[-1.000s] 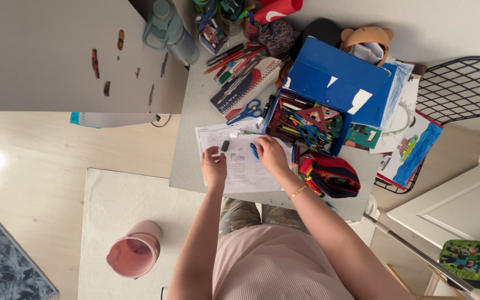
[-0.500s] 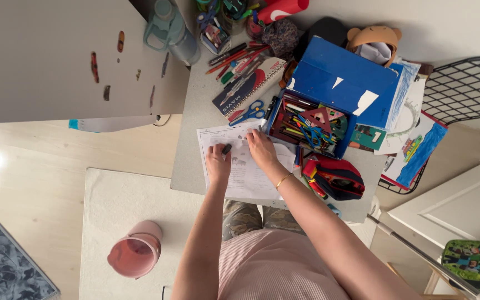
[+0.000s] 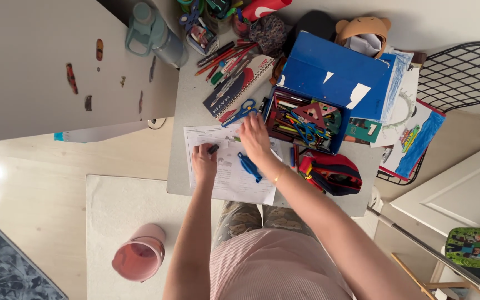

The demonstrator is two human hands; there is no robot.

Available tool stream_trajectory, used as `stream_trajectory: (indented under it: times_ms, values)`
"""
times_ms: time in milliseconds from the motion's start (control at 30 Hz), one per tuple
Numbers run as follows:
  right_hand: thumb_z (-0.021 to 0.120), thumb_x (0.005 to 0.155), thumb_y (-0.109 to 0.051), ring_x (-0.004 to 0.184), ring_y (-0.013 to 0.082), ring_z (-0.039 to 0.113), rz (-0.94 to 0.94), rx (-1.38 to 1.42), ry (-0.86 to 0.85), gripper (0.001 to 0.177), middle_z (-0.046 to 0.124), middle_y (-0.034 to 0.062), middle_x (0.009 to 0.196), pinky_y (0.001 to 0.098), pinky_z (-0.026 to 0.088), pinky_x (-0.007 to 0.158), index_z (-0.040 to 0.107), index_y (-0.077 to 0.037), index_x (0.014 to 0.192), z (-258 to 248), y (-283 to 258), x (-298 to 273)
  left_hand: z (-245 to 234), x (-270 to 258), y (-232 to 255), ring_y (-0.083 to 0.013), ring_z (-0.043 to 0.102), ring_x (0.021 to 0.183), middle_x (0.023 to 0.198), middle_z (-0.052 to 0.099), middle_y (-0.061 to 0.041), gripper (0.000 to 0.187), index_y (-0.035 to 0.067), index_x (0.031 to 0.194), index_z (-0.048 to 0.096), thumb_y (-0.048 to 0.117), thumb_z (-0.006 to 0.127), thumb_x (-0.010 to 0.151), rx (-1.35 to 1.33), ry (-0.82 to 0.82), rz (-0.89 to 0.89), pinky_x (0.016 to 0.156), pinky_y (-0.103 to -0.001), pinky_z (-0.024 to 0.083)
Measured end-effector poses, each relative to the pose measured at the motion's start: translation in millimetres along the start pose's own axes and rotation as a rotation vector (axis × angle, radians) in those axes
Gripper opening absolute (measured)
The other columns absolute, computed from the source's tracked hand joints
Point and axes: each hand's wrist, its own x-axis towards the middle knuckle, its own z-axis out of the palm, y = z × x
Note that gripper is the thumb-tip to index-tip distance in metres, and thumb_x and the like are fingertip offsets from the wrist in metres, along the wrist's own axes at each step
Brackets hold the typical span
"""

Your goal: The recorder organizes books on a shelf and tidies up school supplies on a desk.

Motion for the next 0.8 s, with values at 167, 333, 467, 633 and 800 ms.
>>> stream_trajectory:
  times_ms: [167, 333, 467, 633, 800]
  values:
    - [0.061, 0.092, -0.021, 0.121, 0.0372, 0.058, 0.035, -0.306, -0.123, 0.030, 0.065, 0.0177, 0.121, 0.0520, 0.042, 0.114, 0.071, -0.003, 0.113, 56.8, -2.0, 17.5, 8.2, 2.7, -8.2, -0.0355, 0.062, 0.098, 0.099, 0.068, -0.009, 0.029, 0.008, 0.103, 0.062, 0.006, 0.077, 0.078, -0.011, 0.043, 0.059, 0.087, -0.048, 0.048]
    - [0.060, 0.095, -0.037, 0.111, 0.0441, 0.064, -0.019, -0.267, -0.108, 0.046, 0.066, 0.0258, 0.116, 0.0500, 0.051, 0.098, 0.072, 0.004, 0.111, 68.1, 3.0, 24.1, 10.8, 4.4, -17.0, -0.0341, 0.061, 0.094, 0.096, 0.067, -0.010, 0.028, 0.007, 0.102, 0.063, 0.011, 0.080, 0.080, -0.059, 0.034, 0.017, 0.085, -0.047, 0.049]
    - [0.060, 0.095, -0.046, 0.108, 0.0422, 0.069, -0.231, -0.230, -0.046, 0.056, 0.068, 0.0302, 0.112, 0.0417, 0.058, 0.088, 0.070, 0.009, 0.101, 38.9, 15.9, 22.4, 21.4, 3.0, -33.5, -0.0289, 0.065, 0.090, 0.099, 0.067, -0.012, 0.031, 0.005, 0.105, 0.064, 0.021, 0.081, 0.085, -0.194, 0.015, -0.112, 0.079, -0.042, 0.055]
    - [0.068, 0.095, -0.021, 0.112, 0.0330, 0.072, -0.316, -0.008, 0.162, 0.025, 0.070, 0.0246, 0.116, 0.0366, 0.061, 0.094, 0.068, 0.004, 0.098, 2.1, 33.3, 10.7, 16.1, 8.5, -18.5, -0.0211, 0.069, 0.092, 0.104, 0.072, -0.012, 0.034, 0.004, 0.111, 0.063, 0.028, 0.078, 0.091, -0.440, 0.000, -0.314, 0.081, -0.037, 0.058]
    - [0.074, 0.097, -0.016, 0.100, 0.0199, 0.076, 0.270, 1.140, 0.365, 0.019, 0.078, 0.0131, 0.109, 0.0288, 0.063, 0.084, 0.071, -0.001, 0.109, -46.6, 40.4, -15.1, -15.9, 13.2, 59.6, -0.0125, 0.061, 0.110, 0.123, 0.072, -0.007, 0.030, 0.012, 0.127, 0.057, 0.027, 0.063, 0.102, -1.136, -0.204, -0.516, 0.096, -0.031, 0.047]
